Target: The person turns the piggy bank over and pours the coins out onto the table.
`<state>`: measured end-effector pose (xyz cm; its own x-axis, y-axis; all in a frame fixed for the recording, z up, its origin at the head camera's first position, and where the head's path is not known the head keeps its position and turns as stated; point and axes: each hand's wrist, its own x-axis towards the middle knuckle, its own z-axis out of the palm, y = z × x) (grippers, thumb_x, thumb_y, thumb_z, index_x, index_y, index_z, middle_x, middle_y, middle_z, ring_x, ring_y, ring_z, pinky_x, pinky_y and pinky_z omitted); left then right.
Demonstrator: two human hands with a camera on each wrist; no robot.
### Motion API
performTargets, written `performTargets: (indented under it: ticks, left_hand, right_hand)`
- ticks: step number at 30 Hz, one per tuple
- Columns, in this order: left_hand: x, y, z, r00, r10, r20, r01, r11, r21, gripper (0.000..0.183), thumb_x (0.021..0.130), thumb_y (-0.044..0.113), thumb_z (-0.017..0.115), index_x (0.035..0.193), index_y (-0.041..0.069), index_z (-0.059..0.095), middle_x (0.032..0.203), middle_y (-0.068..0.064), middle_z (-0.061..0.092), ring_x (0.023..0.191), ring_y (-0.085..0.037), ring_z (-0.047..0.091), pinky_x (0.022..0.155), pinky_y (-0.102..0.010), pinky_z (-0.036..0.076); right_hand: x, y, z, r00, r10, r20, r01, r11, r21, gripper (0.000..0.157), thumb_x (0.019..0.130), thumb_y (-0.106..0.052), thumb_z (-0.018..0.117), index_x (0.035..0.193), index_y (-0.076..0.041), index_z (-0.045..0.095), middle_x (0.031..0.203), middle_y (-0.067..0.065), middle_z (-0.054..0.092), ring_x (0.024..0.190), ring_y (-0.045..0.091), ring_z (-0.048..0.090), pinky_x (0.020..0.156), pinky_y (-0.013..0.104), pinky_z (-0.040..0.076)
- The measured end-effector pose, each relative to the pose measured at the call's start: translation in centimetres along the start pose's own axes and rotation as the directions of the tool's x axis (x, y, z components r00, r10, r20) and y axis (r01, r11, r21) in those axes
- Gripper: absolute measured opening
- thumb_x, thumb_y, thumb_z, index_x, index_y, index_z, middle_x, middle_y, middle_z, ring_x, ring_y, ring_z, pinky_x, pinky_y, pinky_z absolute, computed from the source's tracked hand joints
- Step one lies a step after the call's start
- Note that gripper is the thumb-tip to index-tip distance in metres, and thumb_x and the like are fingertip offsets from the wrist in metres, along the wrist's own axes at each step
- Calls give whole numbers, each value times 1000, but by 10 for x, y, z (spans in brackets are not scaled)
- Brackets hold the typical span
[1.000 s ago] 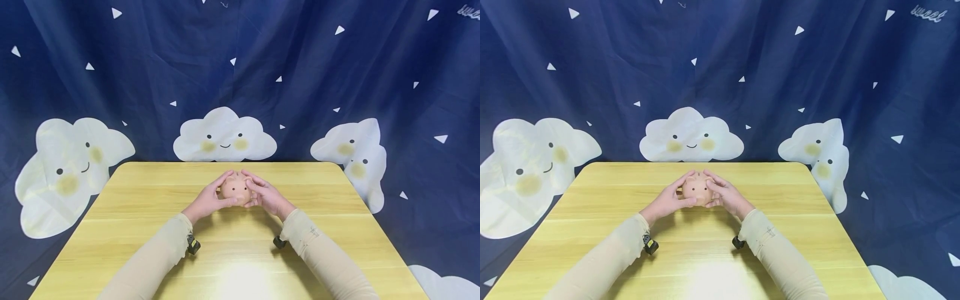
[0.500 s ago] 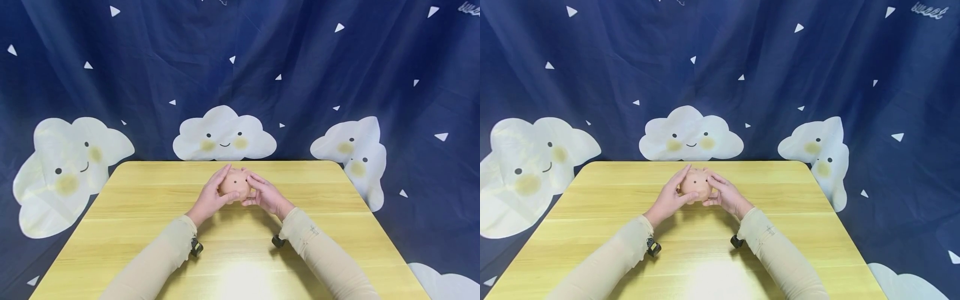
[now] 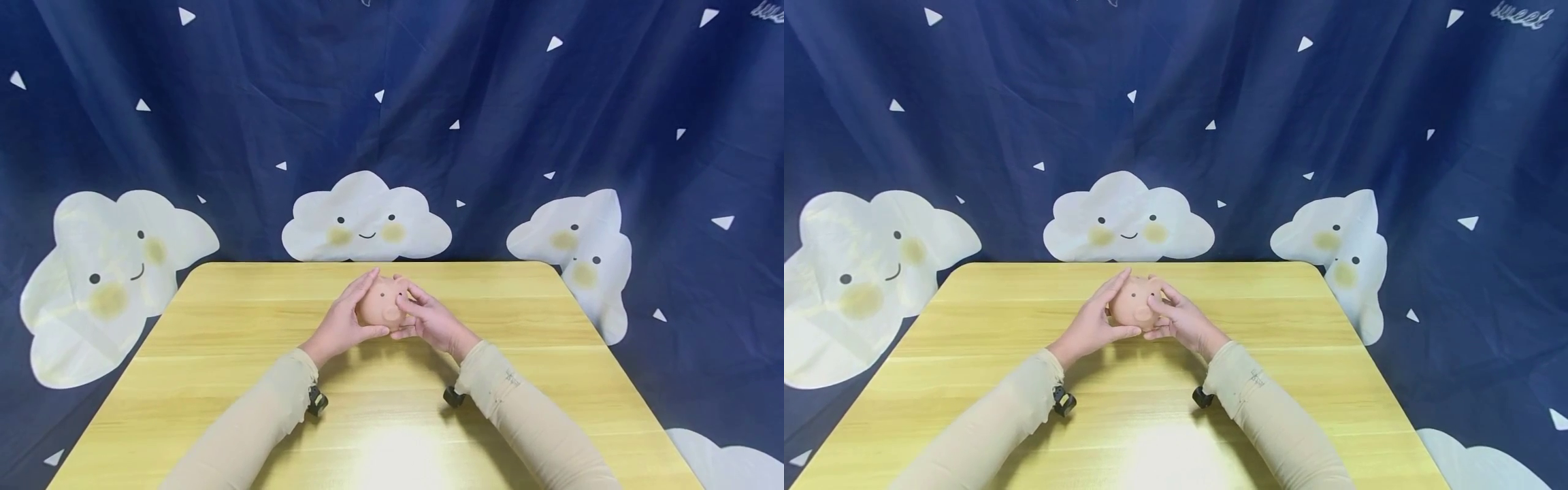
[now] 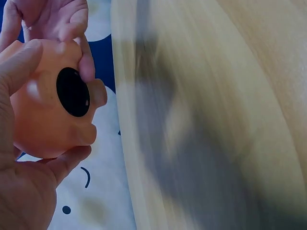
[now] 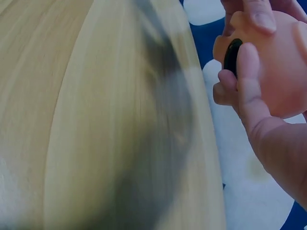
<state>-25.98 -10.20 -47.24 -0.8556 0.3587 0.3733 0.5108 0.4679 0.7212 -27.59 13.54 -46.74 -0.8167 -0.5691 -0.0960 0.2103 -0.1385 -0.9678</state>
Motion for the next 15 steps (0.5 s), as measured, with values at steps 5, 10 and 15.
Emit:
performTargets:
  ticks: [5,10,15]
  left_hand:
    - [-1,0,-4,999,-48,-7,47,993,-106,118,79,22,98,171,37,25,176,-6,32,156,-35,42,118,-52,51]
    - [-2,-1,-7,993,-119,8,116,953,-280,117,80,21,97,170,40,26,171,-2,39,139,-32,57,96,-37,65]
    - [-3,0,-10,987,-160,36,161,912,-376,118,80,20,97,166,54,24,171,3,39,128,-31,62,89,-29,64]
  right_hand:
    - [0,0,-1,997,-64,31,68,981,-180,77,108,-31,64,171,-36,21,162,27,43,111,24,74,94,47,66]
    - [-2,-4,-1,994,-110,26,111,902,-417,90,100,-30,77,170,-40,21,161,19,50,112,25,73,94,45,65]
    - [-2,-6,1,984,-176,3,144,796,-588,97,95,-36,83,171,-36,22,151,11,60,116,25,68,100,42,60]
